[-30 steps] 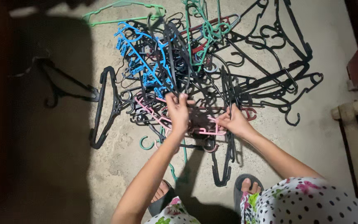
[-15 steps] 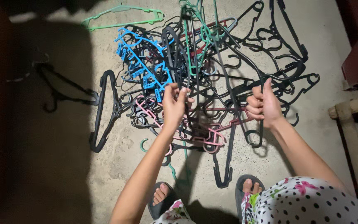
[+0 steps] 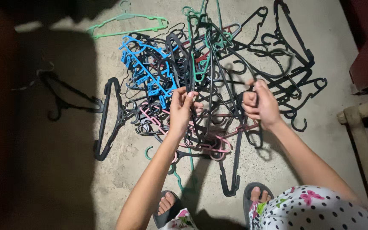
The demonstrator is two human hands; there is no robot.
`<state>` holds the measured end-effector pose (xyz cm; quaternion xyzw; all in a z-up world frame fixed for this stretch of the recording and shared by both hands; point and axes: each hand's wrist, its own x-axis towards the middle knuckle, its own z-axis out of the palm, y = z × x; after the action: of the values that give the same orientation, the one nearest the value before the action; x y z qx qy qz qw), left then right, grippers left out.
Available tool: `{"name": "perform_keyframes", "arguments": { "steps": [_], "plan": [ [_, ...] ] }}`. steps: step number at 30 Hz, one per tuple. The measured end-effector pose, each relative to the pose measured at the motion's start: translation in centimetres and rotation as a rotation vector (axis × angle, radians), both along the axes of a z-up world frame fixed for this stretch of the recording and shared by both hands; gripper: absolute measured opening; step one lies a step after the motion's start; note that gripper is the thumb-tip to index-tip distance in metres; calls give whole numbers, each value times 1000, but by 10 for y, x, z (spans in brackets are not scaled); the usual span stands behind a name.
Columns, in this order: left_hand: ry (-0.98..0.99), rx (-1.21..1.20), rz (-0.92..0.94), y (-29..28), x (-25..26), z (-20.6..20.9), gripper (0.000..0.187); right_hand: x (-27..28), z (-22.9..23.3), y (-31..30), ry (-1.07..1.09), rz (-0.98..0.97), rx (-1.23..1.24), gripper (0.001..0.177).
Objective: The person sorts a pile of mixed plastic hangers on the floor, picking them up one by one and stacking them into a neat pile. The hangers are of various colors including black, blue, green, and pink.
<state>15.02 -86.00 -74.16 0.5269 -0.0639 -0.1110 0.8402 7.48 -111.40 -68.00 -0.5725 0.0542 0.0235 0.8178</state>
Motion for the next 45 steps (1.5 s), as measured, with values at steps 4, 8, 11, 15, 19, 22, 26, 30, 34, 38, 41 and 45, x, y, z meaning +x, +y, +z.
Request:
{"name": "perform_keyframes", "arguments": {
  "steps": [4, 8, 11, 15, 19, 22, 26, 30, 34, 38, 41, 45],
  "plan": [
    [28, 15, -5, -4, 1, 4, 31, 24, -5, 19, -103, -47, -126, 26],
    [-15, 1, -11, -2, 2, 10, 44, 50, -4, 36, -147, -5, -329, 24],
    [-4, -38, -33, 1, -1, 19, 50, 73, -2, 51, -197, 158, -283, 20],
    [1, -73, -97, 5, -3, 26, 50, 94, 6, 76, 38, 115, -261, 18],
    [-43, -5, -54, 10, 3, 19, 48, 110, 4, 97, 7, 107, -441, 10],
    [-51, 7, -25, 22, 7, 16, 44, 117, -7, 114, -111, 40, -499, 9],
    [65, 3, -15, 33, 9, 21, 47, 117, -16, 130, -213, -41, -445, 11],
    [15, -48, -34, 29, 7, 27, 50, 115, -4, 132, -134, -51, -190, 9],
    [140, -63, -65, 25, 6, 28, 51, 100, 14, 137, -58, -124, -331, 13],
    [55, -32, -94, 20, 8, 15, 47, 90, 8, 140, -25, -171, -334, 13],
    [-6, 181, -13, 19, 14, 8, 43, 94, -8, 132, -89, -194, -360, 15],
    [-92, 215, 175, 41, 36, 3, 35, 109, 0, 90, -170, -272, -398, 16]
  ]
}}
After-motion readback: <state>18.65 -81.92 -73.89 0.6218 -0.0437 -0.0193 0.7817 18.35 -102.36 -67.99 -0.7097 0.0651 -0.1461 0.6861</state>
